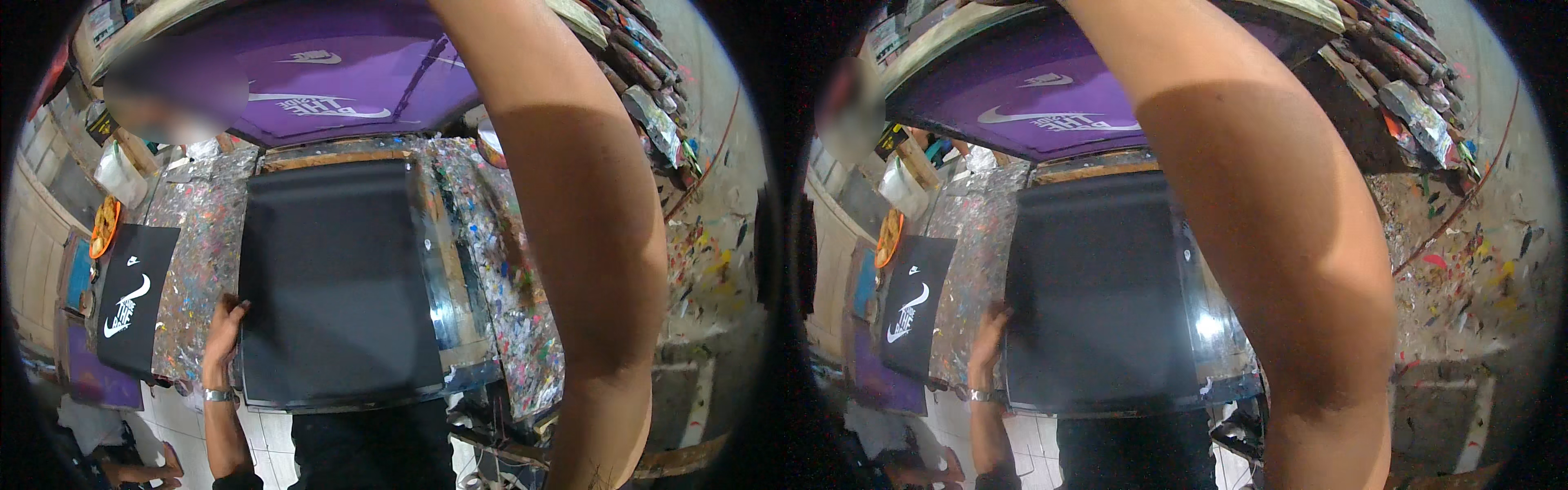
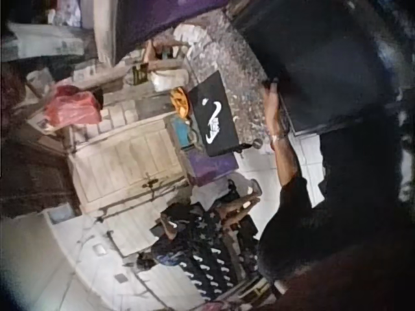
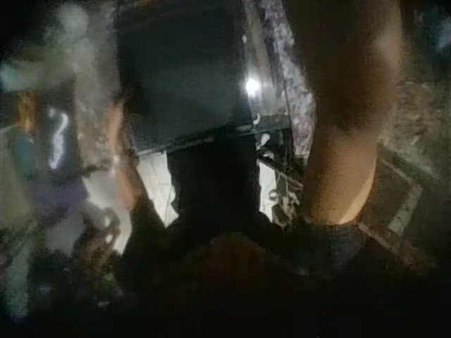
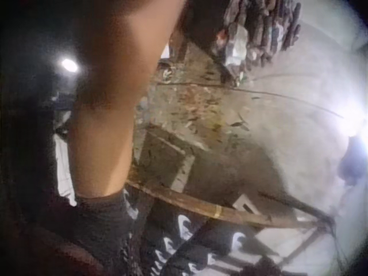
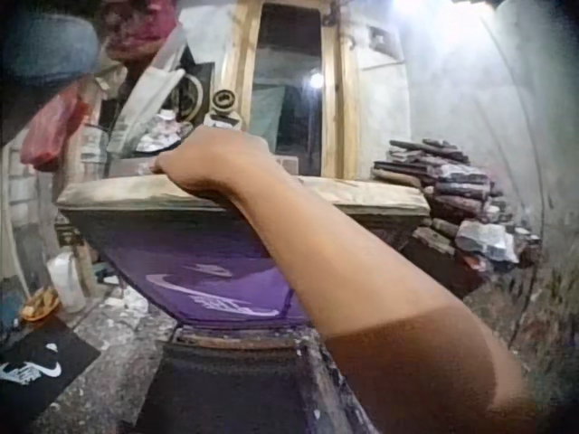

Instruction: The person performs screen printing on black garments, placing each item onto a platen, lowering a screen, and using a squeegee to apply white ink before removing and stacking the printed pieces.

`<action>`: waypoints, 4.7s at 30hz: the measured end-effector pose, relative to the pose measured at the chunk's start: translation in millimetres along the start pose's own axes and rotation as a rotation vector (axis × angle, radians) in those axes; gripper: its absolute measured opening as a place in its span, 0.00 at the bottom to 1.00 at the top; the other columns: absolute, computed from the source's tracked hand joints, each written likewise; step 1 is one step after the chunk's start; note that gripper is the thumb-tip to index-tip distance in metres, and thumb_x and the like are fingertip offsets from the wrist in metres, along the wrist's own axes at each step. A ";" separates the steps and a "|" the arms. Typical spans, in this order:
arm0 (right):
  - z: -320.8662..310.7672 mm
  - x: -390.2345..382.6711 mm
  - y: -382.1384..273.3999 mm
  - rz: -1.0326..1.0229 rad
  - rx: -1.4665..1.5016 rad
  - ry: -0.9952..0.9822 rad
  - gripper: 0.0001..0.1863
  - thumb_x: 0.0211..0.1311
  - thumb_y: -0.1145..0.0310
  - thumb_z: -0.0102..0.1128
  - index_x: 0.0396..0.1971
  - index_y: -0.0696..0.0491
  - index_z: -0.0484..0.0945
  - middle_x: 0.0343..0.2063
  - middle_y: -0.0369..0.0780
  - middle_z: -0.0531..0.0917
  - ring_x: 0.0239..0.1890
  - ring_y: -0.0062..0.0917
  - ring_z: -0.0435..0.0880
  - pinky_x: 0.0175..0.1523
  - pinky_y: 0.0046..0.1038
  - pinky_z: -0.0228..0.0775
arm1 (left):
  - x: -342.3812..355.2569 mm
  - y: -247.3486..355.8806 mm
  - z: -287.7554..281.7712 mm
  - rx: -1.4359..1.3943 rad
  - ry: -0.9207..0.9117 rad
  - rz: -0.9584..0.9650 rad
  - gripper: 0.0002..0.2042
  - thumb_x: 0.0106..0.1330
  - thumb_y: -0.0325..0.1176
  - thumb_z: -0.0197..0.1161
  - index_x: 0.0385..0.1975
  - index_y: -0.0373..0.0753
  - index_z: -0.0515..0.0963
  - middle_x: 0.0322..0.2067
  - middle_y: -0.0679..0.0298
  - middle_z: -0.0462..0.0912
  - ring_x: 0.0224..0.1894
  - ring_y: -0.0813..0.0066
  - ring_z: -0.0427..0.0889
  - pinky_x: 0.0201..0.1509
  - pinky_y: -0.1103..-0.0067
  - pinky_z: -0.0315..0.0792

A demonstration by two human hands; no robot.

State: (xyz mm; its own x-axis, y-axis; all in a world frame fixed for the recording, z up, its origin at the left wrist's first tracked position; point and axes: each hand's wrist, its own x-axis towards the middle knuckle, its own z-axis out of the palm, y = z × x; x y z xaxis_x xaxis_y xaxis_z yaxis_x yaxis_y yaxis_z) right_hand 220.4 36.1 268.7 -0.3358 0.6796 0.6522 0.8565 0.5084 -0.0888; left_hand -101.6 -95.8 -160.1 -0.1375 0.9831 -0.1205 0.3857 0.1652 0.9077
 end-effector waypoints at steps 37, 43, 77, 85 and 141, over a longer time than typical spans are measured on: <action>-3.3 11.2 1.2 -0.018 -0.036 -0.051 0.38 0.61 0.36 0.55 0.53 0.57 0.82 0.58 0.52 0.80 0.62 0.46 0.78 0.65 0.40 0.69 | 8.7 13.4 31.7 -0.278 -0.031 -0.102 0.31 0.63 0.15 0.50 0.70 0.33 0.67 0.65 0.56 0.72 0.55 0.76 0.76 0.56 0.82 0.71; 24.0 60.9 39.7 -0.226 -0.249 -0.013 0.36 0.62 0.38 0.57 0.54 0.55 0.82 0.59 0.53 0.78 0.63 0.48 0.77 0.65 0.40 0.69 | 22.2 -13.1 36.9 -0.178 -0.122 -0.053 0.30 0.64 0.17 0.47 0.70 0.31 0.65 0.68 0.55 0.71 0.62 0.74 0.74 0.62 0.81 0.67; 26.9 -94.6 -50.3 -0.102 -0.238 0.275 0.32 0.58 0.36 0.64 0.22 0.54 0.75 0.19 0.47 0.77 0.26 0.44 0.79 0.36 0.44 0.66 | 227.3 76.5 220.5 0.295 0.224 0.967 0.28 0.74 0.51 0.50 0.70 0.45 0.66 0.71 0.54 0.65 0.76 0.50 0.55 0.78 0.51 0.43; 47.1 -203.5 -85.5 -0.029 -0.209 0.075 0.30 0.53 0.37 0.69 0.24 0.52 0.75 0.23 0.39 0.75 0.30 0.35 0.76 0.41 0.39 0.61 | 184.7 70.5 216.1 0.748 -0.046 0.711 0.25 0.75 0.47 0.51 0.66 0.41 0.68 0.66 0.51 0.68 0.70 0.51 0.63 0.73 0.55 0.54; 89.6 -376.6 -9.6 0.210 0.258 -0.729 0.15 0.52 0.65 0.72 0.35 0.52 0.76 0.27 0.44 0.81 0.32 0.43 0.85 0.34 0.42 0.75 | -78.3 138.3 16.4 0.773 -0.457 0.751 0.15 0.57 0.36 0.71 0.37 0.35 0.75 0.29 0.56 0.80 0.34 0.57 0.83 0.40 0.65 0.76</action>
State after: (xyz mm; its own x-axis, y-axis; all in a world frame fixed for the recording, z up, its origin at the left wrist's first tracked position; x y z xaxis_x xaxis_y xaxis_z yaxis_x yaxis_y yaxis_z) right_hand 303.5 -177.3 -43.5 -0.4257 0.9037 -0.0454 0.8424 0.3775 -0.3845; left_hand -22.5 -148.6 -31.8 0.6408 0.7649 0.0658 0.7045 -0.6200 0.3455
